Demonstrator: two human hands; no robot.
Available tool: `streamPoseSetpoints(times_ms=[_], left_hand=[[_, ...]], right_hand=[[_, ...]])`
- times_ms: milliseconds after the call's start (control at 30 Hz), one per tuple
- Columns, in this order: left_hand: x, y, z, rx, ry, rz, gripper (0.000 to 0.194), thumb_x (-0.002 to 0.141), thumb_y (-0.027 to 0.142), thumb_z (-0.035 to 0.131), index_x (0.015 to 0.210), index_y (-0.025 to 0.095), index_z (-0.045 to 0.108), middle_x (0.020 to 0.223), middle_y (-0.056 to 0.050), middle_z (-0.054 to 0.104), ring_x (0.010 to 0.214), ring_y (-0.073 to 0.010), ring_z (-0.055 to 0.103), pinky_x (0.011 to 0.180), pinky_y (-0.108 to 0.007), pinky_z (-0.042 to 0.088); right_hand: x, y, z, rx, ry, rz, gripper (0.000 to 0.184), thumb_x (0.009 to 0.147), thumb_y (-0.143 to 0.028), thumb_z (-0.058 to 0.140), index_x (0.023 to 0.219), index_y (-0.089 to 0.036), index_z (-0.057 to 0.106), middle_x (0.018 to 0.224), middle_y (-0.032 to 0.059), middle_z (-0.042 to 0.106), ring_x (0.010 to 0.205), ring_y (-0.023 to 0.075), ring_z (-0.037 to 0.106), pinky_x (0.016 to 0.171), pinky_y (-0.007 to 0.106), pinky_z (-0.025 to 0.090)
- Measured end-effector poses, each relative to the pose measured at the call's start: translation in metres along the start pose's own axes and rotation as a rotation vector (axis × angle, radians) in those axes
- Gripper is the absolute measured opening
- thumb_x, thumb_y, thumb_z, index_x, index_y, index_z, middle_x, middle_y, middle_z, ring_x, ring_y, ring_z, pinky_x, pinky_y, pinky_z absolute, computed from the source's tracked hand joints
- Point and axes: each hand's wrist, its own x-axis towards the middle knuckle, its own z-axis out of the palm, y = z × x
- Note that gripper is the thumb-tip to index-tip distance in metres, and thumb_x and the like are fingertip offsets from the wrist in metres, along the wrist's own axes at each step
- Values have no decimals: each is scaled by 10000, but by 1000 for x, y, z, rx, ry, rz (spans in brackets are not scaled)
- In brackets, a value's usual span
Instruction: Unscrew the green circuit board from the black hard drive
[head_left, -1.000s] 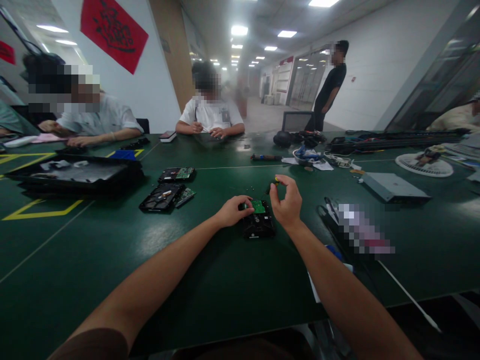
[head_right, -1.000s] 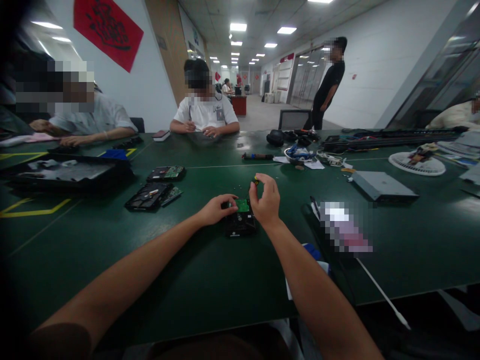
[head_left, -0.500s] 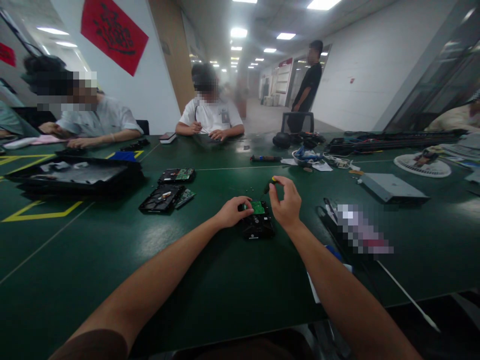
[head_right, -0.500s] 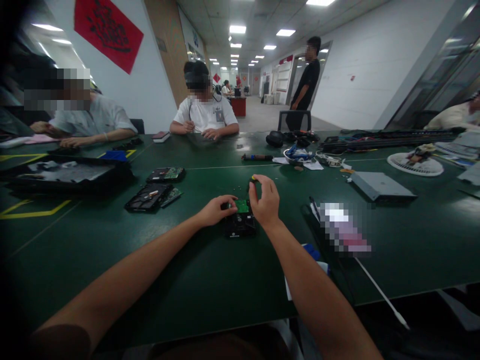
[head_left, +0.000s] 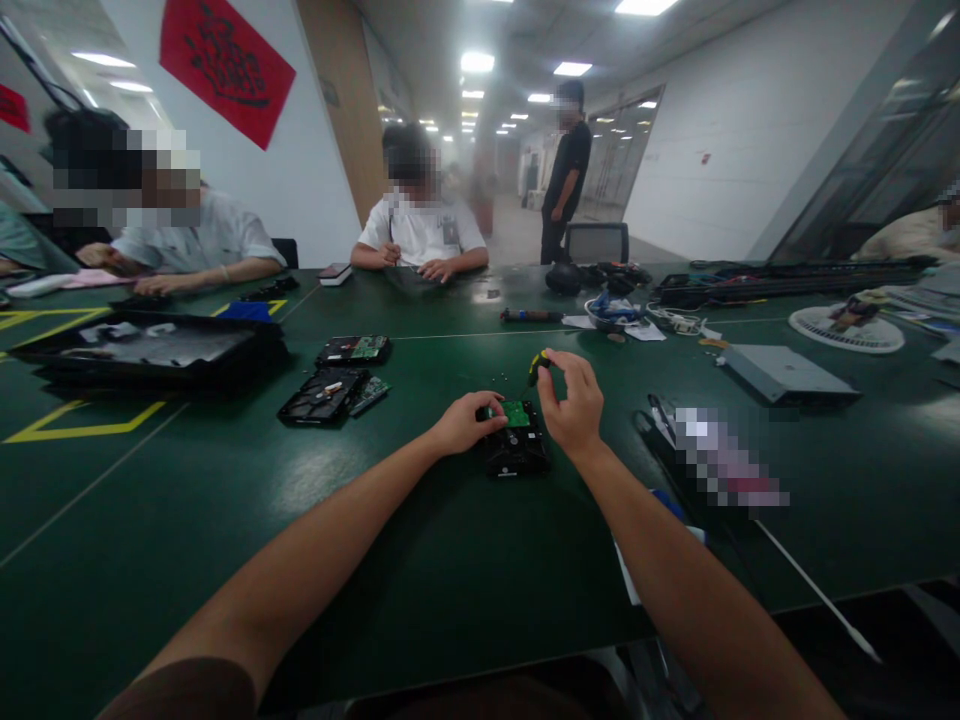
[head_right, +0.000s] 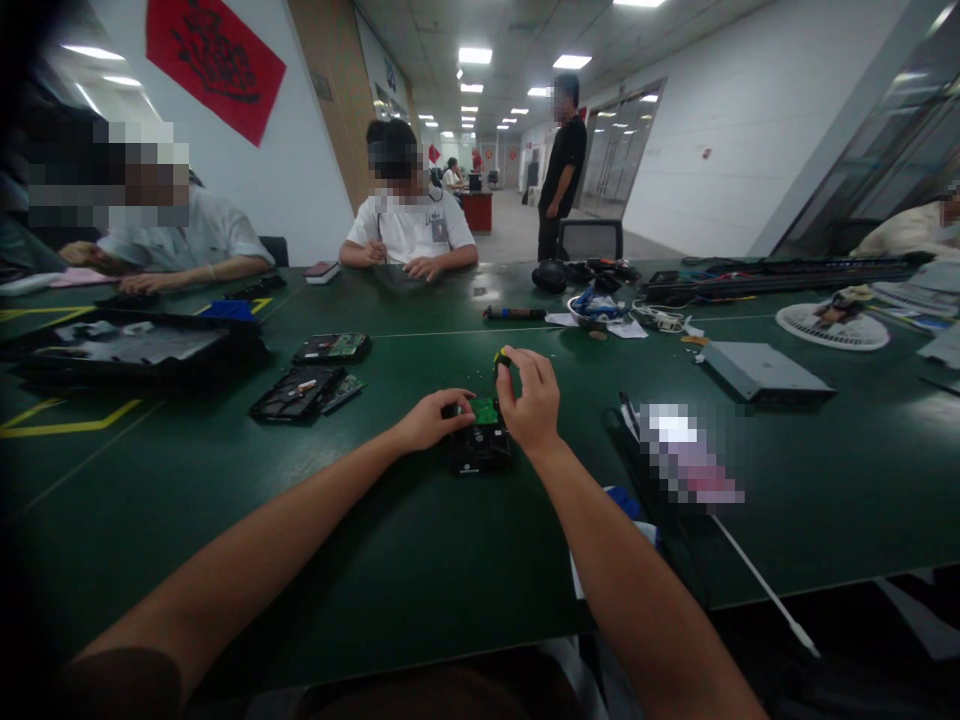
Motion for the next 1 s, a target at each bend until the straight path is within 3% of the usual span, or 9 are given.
streamPoseSetpoints(times_ms=[600,833,1000], left_hand=[[1,-1,0,-4,-10,-2,143,887,351,679,965,231,691,1335,-62,649,1222,-262,598,1103,-458,413],[0,-1,-1,-9,-12,-12,147,885,358,681,965,236,693,1343,-63,644,1242,-270,585,1103,-475,412],[0,-2,-1,-10,-9,-4,158,885,360,684,985,238,697,1341,-65,645,1230,-266,592,1091,-471,423]], right_hand=[[-2,0,1,5,30,29,254,934,-275,597,1185,-238,582,1133,100,666,1064,258,641,943,479,551],[-9,3,9,105,-9,163,475,905,-321,649,1341,-234,482,1169,110,657,918,223,688,801,410,618],[-8,2,8,59,-26,145,555,907,-333,644,1419,-245,449,1179,116,651,854,216,680,789,433,623]])
